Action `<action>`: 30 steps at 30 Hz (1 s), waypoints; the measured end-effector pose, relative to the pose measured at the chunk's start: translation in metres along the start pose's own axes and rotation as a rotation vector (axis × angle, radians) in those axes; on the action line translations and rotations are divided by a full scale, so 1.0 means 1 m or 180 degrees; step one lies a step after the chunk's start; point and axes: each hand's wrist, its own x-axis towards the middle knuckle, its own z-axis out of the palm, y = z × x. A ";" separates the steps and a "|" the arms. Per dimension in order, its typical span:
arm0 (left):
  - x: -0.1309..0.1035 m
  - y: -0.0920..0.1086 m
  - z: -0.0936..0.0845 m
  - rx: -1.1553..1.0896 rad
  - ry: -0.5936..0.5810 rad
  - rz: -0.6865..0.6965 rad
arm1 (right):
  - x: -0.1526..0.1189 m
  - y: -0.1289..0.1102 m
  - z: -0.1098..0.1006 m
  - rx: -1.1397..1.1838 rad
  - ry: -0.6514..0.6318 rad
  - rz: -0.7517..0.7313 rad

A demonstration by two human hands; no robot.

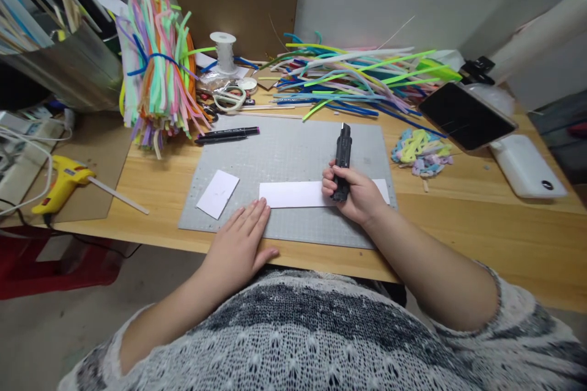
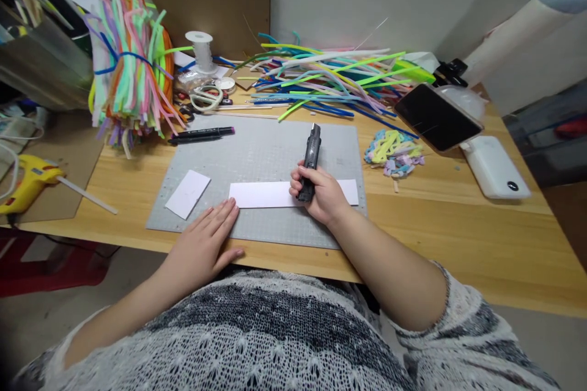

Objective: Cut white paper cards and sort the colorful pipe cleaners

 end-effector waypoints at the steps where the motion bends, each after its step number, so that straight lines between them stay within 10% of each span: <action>1: -0.002 0.000 -0.001 0.0011 0.0051 0.0019 | 0.000 0.000 0.000 -0.0003 0.0012 -0.0007; 10: -0.003 -0.011 -0.011 -0.0693 0.0612 -0.0024 | 0.000 0.000 -0.001 -0.0035 -0.0016 -0.0001; 15: -0.001 -0.046 -0.026 -0.0838 0.1181 -0.1029 | -0.001 0.000 -0.001 -0.0088 -0.0011 -0.0001; 24: 0.005 -0.143 -0.043 -0.1155 -0.0708 0.0082 | -0.001 -0.001 0.002 -0.0128 0.0054 0.0015; 30: 0.024 -0.125 -0.043 -0.1145 -0.0542 0.0025 | -0.001 0.000 0.001 -0.0121 0.0017 -0.0021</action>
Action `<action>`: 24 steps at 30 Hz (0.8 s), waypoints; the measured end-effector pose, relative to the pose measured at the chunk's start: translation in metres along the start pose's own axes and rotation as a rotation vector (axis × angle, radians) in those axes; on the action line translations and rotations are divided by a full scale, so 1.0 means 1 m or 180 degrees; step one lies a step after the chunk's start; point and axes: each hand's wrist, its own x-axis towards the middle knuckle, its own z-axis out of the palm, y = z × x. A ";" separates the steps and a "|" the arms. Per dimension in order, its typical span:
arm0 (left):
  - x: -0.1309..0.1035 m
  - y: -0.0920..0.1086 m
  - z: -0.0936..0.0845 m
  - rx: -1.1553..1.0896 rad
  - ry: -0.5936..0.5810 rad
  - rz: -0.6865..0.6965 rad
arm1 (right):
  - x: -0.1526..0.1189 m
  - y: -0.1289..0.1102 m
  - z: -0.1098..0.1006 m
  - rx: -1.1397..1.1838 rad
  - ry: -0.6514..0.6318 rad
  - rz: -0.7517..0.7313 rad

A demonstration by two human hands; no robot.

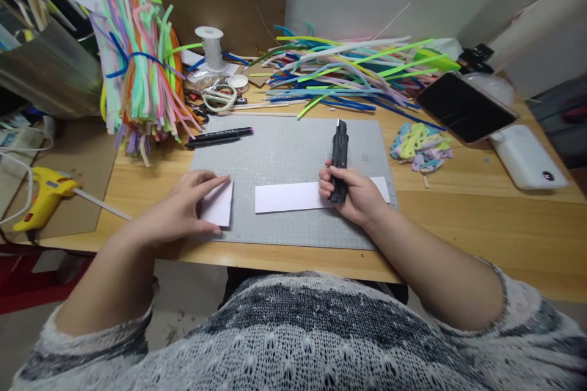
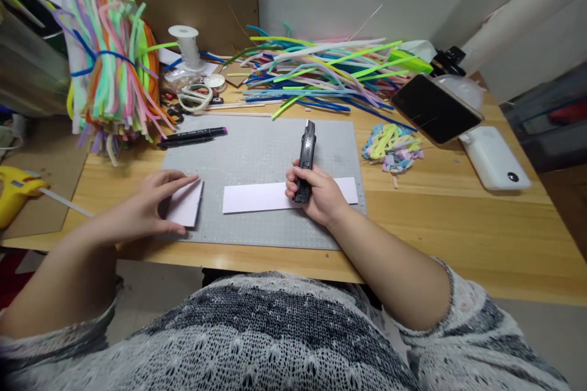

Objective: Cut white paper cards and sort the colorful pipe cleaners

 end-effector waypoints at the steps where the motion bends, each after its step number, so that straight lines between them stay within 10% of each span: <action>1: 0.003 0.009 0.003 -0.0131 0.0059 -0.0009 | 0.000 0.000 0.000 -0.0004 -0.0006 -0.0005; 9: 0.029 0.066 0.020 -0.1706 -0.0060 0.0479 | 0.000 0.000 0.001 0.0006 -0.0061 -0.0002; 15: 0.060 0.086 0.035 -0.0344 0.0347 0.0136 | 0.000 0.000 0.001 -0.0043 -0.0120 -0.0030; 24: 0.078 0.074 0.041 0.0238 0.0006 0.0256 | 0.001 0.001 0.001 -0.0036 -0.0169 -0.0080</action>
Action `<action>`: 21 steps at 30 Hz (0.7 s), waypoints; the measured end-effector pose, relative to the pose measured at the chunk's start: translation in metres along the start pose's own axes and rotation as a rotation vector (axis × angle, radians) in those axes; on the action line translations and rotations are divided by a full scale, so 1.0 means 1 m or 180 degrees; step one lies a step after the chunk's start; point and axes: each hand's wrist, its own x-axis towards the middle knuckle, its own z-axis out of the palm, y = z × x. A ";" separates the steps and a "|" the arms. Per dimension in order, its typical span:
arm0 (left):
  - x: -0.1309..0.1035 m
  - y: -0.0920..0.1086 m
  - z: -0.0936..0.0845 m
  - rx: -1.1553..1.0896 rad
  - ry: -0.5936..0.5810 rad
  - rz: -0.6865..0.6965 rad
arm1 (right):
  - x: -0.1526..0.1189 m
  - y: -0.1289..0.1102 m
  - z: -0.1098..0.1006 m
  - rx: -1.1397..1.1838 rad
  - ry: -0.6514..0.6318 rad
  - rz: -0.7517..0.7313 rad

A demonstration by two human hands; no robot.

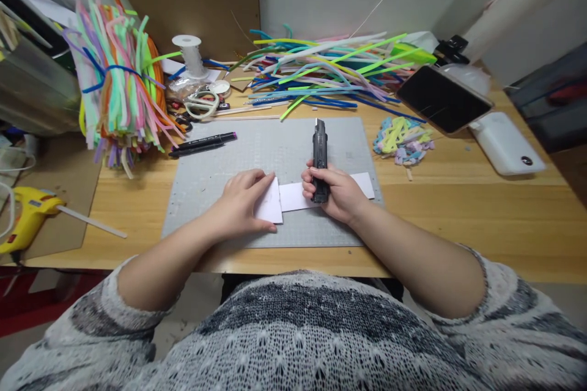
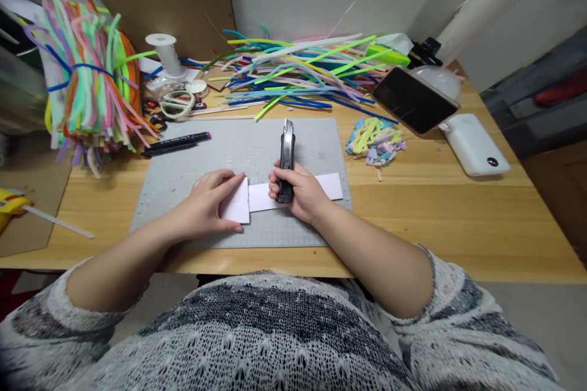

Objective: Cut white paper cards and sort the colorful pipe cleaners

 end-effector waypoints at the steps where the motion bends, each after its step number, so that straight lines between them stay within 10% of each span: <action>1: -0.001 -0.001 0.000 0.0001 -0.0004 0.0014 | 0.000 0.000 0.000 0.0004 0.0003 0.0007; 21: -0.006 0.004 0.000 0.0655 0.0089 0.0044 | -0.001 -0.001 0.001 -0.0044 0.0030 -0.0002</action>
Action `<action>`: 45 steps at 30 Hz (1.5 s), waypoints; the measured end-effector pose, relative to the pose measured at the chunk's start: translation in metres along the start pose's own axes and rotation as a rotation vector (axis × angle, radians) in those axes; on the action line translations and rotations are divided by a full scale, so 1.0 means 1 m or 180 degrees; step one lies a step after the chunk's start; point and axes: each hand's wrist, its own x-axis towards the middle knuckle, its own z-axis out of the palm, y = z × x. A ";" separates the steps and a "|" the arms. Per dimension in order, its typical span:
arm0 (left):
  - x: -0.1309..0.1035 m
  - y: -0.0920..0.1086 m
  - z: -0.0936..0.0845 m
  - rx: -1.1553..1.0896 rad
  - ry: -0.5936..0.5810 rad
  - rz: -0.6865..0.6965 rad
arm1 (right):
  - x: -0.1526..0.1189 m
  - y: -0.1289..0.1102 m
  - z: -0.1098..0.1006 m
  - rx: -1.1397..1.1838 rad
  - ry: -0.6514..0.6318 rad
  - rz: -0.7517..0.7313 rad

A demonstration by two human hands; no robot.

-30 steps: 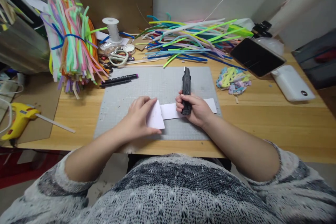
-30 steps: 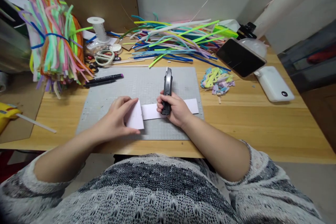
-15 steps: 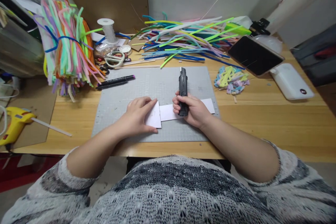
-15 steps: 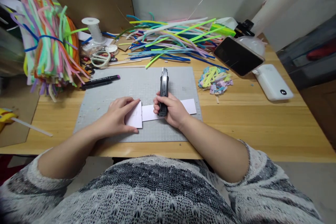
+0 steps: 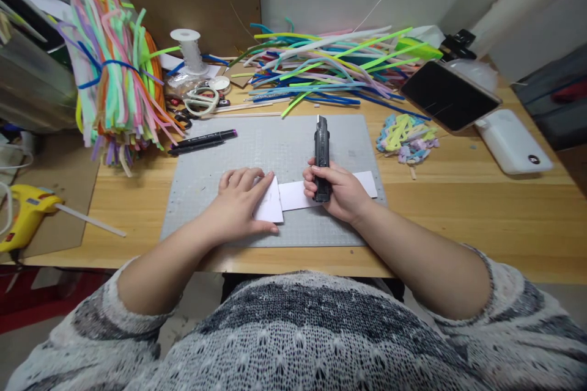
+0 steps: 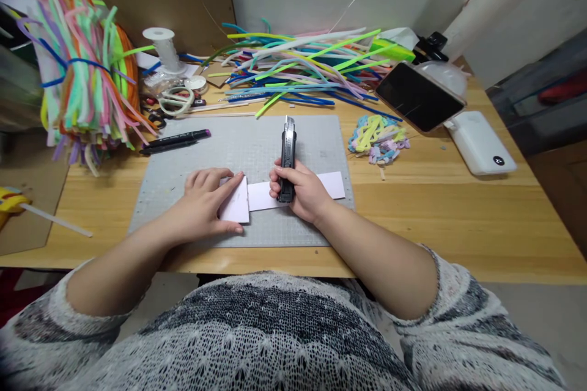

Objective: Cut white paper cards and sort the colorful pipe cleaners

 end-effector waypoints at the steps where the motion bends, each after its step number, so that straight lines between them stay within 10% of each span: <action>1: -0.001 0.000 0.001 0.0077 0.0018 0.0085 | 0.000 0.000 0.000 -0.0002 0.0005 0.0003; 18: -0.001 0.005 0.008 -0.0112 0.0748 0.0644 | 0.000 -0.001 0.000 0.0023 -0.0012 -0.0017; 45: -0.002 0.003 0.004 -0.0201 0.0763 0.0706 | 0.000 0.000 0.001 -0.0160 -0.0007 -0.0068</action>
